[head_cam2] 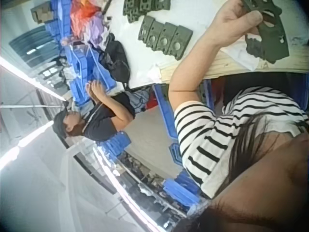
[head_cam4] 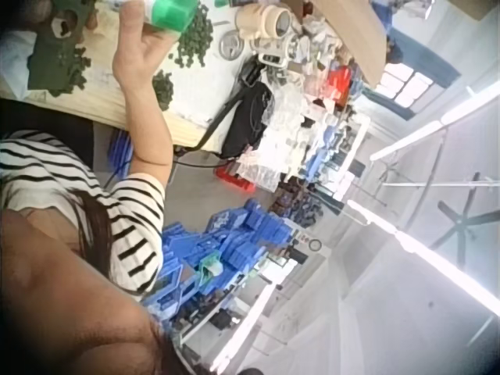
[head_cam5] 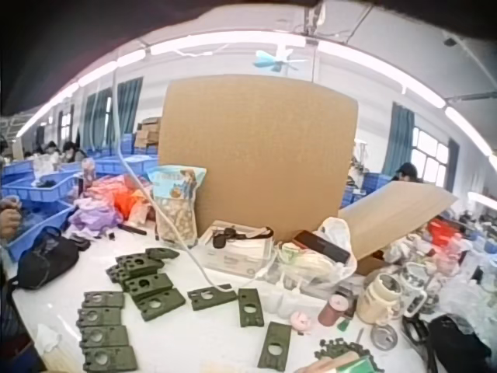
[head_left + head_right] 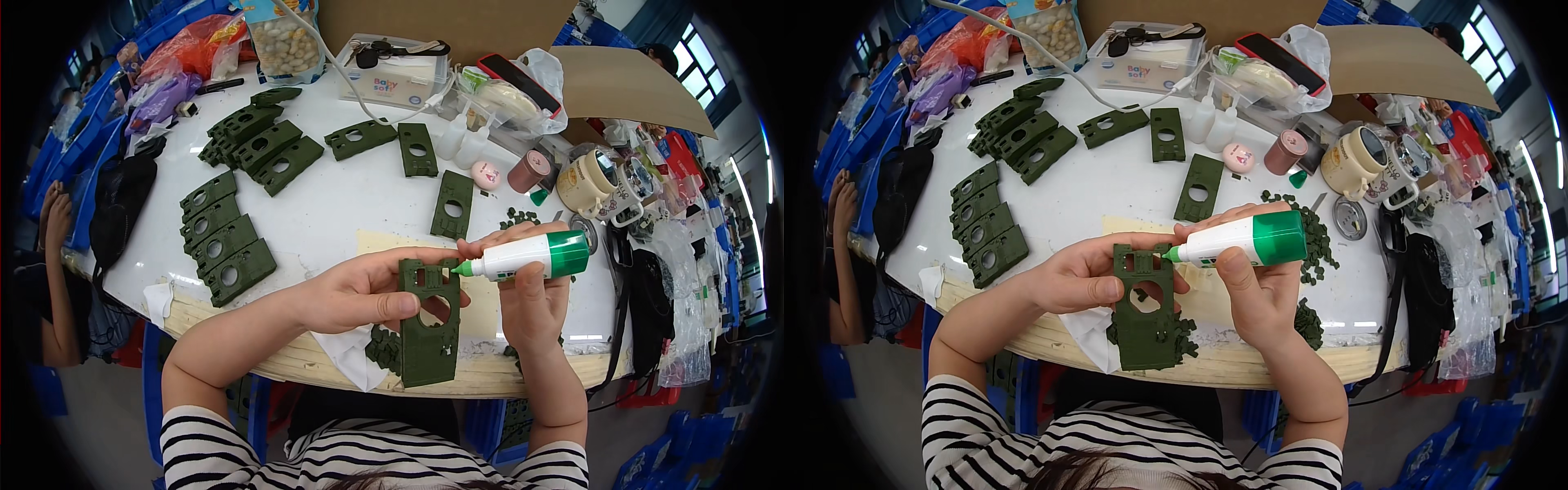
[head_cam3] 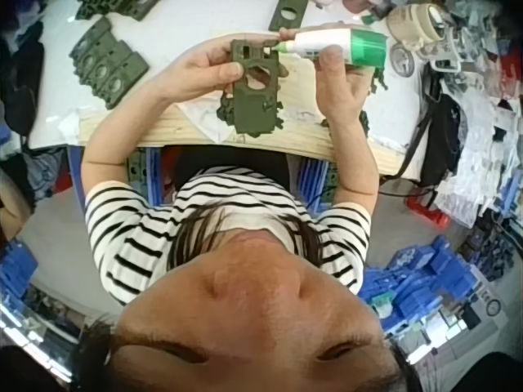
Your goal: Applying glue and attaching small parts to plastic toy tank bodies.
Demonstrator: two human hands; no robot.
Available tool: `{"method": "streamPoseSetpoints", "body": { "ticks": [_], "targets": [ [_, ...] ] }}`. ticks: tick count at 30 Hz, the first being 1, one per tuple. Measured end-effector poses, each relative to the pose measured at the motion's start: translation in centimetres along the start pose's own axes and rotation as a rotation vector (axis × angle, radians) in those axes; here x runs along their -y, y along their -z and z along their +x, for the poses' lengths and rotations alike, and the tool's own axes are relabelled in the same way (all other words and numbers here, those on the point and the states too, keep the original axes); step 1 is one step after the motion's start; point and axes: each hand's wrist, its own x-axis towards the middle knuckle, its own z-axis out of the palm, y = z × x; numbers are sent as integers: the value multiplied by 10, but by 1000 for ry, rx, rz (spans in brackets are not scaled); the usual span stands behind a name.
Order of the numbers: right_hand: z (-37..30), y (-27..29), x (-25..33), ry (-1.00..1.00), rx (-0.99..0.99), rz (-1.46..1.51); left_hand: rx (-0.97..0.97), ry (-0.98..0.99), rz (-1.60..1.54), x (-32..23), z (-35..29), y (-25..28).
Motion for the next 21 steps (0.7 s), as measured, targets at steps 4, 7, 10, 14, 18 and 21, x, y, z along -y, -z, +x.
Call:
{"method": "streamPoseSetpoints", "body": {
  "ticks": [4,7,10,14,18,21],
  "targets": [
    [0,0,0,2,-3,-5,-1,33,0,-1,-1,1],
    [1,0,0,8,7,-7,2,24,23,1,-2,3],
    [1,0,-1,7,3,48,19,28,24,1,-1,4],
    [2,1,-3,6,8,111,9,38,-8,0,-2,2],
    [3,-2,5,-67,28,-58,22,39,-10,-1,-2,4],
    [2,-2,4,-66,31,-66,21,29,-15,0,-1,3]
  ]
}}
